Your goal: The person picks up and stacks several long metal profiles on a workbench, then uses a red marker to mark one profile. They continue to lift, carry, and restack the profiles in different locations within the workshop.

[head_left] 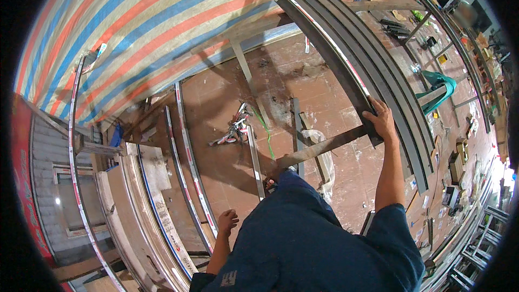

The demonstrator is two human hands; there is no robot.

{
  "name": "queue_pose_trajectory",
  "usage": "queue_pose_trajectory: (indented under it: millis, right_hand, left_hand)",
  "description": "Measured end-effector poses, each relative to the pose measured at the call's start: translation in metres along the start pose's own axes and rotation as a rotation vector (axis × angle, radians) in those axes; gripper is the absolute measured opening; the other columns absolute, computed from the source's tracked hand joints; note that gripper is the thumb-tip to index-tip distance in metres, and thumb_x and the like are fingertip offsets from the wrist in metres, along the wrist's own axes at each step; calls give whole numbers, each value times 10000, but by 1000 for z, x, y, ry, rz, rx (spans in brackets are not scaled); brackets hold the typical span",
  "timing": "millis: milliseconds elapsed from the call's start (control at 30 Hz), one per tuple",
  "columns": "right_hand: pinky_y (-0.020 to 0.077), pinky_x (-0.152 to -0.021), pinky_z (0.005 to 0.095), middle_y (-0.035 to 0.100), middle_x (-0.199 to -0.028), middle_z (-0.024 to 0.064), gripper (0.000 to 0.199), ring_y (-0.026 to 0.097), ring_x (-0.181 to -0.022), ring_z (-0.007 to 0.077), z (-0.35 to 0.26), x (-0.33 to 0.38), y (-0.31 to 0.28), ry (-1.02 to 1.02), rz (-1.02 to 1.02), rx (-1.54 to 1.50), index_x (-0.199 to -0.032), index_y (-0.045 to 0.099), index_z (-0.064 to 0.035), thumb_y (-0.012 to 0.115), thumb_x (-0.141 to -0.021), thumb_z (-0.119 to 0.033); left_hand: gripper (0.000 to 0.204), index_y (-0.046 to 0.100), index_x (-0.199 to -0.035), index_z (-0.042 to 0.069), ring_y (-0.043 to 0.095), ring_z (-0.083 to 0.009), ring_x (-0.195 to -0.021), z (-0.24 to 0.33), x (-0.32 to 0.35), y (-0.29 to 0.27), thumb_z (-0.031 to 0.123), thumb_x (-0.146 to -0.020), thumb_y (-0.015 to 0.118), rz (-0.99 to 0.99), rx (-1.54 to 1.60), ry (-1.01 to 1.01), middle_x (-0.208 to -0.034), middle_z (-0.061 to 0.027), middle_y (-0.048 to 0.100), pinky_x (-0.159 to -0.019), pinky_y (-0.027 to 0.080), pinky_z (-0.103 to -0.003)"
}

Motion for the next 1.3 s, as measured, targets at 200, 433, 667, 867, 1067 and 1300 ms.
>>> queue_pose_trajectory:
  millis: [200, 433, 667, 867, 1067, 1300]
  right_hand:
    - [410, -1192, 478, 551, -1577, 122, 668, 520, -1380, 388, -10, 8, 0, -26, 56, 40, -1512, 620, -239, 815, -880, -333]
    - [407, -1199, 475, 532, -1595, 136, 647, 507, -1387, 393, -5, 5, -1, -4, -17, 46, -1512, 621, -256, 805, -895, -322]
    - [406, -1190, 475, 538, -1590, 151, 640, 526, -1360, 401, -17, 8, 5, -13, -71, 70, -1521, 611, -218, 793, -909, -268]
    - [408, -1179, 524, 416, -1674, 170, 727, 502, -1407, 429, -45, 39, 18, -50, -17, 158, -1514, 614, -308, 863, -832, -276]
    - [285, -1227, 589, 306, -1730, 181, 704, 322, -1571, 432, -73, 30, 26, -12, -155, 207, -1487, 641, -342, 778, -848, -604]
    - [376, -1215, 477, 545, -1566, 223, 777, 514, -1463, 391, -34, 33, 11, 156, 82, -318, -1623, 405, -48, 674, -1012, -445]
  left_hand:
    - [525, 644, -1353, 40, 733, -226, -853, 55, -18, 26, 419, -999, 730, -33, -74, 2, -1087, -111, 732, -709, 553, -376]
    - [457, 659, -1310, 54, 734, -220, -823, 189, -71, 103, 402, -1019, 711, -65, -105, 134, -1059, -100, 743, -677, 569, -362]
    - [467, 636, -1350, 95, 730, -172, -912, 323, -75, 256, 430, -1030, 691, -384, -71, 235, -1123, -71, 749, -791, 574, -360]
    - [880, 366, -1637, 120, 595, -300, -1320, 426, -3, 449, 651, -989, 635, -914, 66, 264, -1493, -140, 574, -1076, 478, -453]
    - [811, 506, -1506, 148, 610, -272, -1224, 493, 25, 549, 655, -917, 736, -1072, 460, 210, -1393, -90, 604, -1045, 492, -457]
    - [372, 651, -1196, 3, 664, -198, -979, 521, 47, 552, 154, -882, 780, -730, 434, 425, -1096, -65, 689, -895, 551, -352]
Point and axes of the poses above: each hand's wrist, its own x-axis away from the middle knuckle, its own y-axis out of the palm, z = x × y, the point moved 10 cm from there along -x, towards the middle knuckle
